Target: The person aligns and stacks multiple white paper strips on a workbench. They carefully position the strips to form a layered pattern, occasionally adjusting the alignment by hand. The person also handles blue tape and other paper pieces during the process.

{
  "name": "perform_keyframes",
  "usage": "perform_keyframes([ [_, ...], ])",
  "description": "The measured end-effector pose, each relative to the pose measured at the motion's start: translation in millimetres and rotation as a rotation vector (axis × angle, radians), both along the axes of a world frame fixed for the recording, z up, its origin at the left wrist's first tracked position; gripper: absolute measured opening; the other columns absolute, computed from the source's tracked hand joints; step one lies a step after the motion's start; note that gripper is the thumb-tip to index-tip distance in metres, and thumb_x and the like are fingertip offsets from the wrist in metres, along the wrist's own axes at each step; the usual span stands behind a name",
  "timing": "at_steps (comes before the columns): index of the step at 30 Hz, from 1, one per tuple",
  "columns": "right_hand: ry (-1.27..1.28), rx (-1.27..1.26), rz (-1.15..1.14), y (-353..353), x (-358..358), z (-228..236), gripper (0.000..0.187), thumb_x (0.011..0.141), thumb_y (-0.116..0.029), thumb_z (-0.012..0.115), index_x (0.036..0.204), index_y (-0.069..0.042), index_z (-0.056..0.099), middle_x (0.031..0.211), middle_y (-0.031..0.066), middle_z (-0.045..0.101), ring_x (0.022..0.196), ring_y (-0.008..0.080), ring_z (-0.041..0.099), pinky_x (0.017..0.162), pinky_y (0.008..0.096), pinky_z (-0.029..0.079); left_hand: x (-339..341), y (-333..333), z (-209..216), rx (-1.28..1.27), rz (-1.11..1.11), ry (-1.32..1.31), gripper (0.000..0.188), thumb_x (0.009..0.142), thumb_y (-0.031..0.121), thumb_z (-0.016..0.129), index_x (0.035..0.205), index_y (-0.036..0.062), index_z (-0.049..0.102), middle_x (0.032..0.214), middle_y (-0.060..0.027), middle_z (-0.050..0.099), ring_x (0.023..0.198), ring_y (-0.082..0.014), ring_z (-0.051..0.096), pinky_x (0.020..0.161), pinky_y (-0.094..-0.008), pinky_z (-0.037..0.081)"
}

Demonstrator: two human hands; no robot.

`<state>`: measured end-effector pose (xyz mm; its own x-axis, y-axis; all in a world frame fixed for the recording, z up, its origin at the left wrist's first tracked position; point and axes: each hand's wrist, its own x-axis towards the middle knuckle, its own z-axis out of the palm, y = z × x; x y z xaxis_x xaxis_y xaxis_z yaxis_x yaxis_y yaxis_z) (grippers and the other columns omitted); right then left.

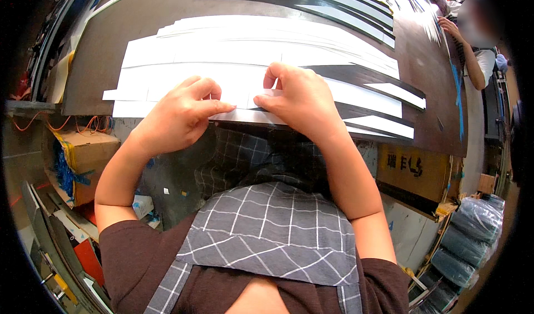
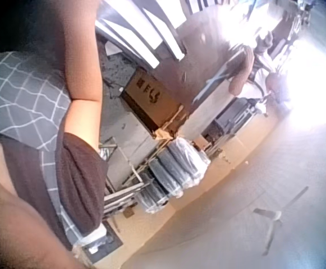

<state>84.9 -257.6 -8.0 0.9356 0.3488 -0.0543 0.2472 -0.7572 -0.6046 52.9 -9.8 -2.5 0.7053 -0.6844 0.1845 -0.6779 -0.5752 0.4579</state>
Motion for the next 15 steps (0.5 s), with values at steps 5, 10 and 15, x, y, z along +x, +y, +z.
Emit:
perform_keyframes([
  [5,-0.158,-0.052,0.011,6,-12,6,0.021,0.080,-0.023,0.071,0.088,-0.004,0.065,0.079,0.0162,0.069,0.080,0.0340,0.069,0.074,0.0440,0.053,-3,-4,1,0.001,0.042,-0.004,0.042,0.071,-0.010,0.064,0.107,0.0085,0.074,0.099,-0.0100,0.060,0.092,-0.0299,0.058,0.081,-0.0401,0.051],
  [10,-0.609,-0.212,0.037,9,-33,-2,0.022,0.077,-0.017,0.077,0.092,-0.007,0.065,0.094,0.0099,0.064,0.097,0.0294,0.062,0.084,0.0440,0.047,-2,-9,3,-0.003,0.041,-0.004,0.036,0.071,-0.009,0.064,0.102,0.0059,0.073,0.095,-0.0104,0.060,0.091,-0.0300,0.058,0.080,-0.0400,0.050],
  [15,-0.475,0.032,0.275,15,-75,-33,0.073,0.082,-0.038,0.077,0.137,0.002,0.049,0.134,0.0206,0.058,0.134,0.0337,0.051,0.118,0.0528,0.029,-4,-6,4,0.013,0.063,0.002,0.036,0.073,-0.009,0.061,0.103,0.0055,0.073,0.093,-0.0106,0.058,0.088,-0.0296,0.057,0.077,-0.0396,0.049],
])
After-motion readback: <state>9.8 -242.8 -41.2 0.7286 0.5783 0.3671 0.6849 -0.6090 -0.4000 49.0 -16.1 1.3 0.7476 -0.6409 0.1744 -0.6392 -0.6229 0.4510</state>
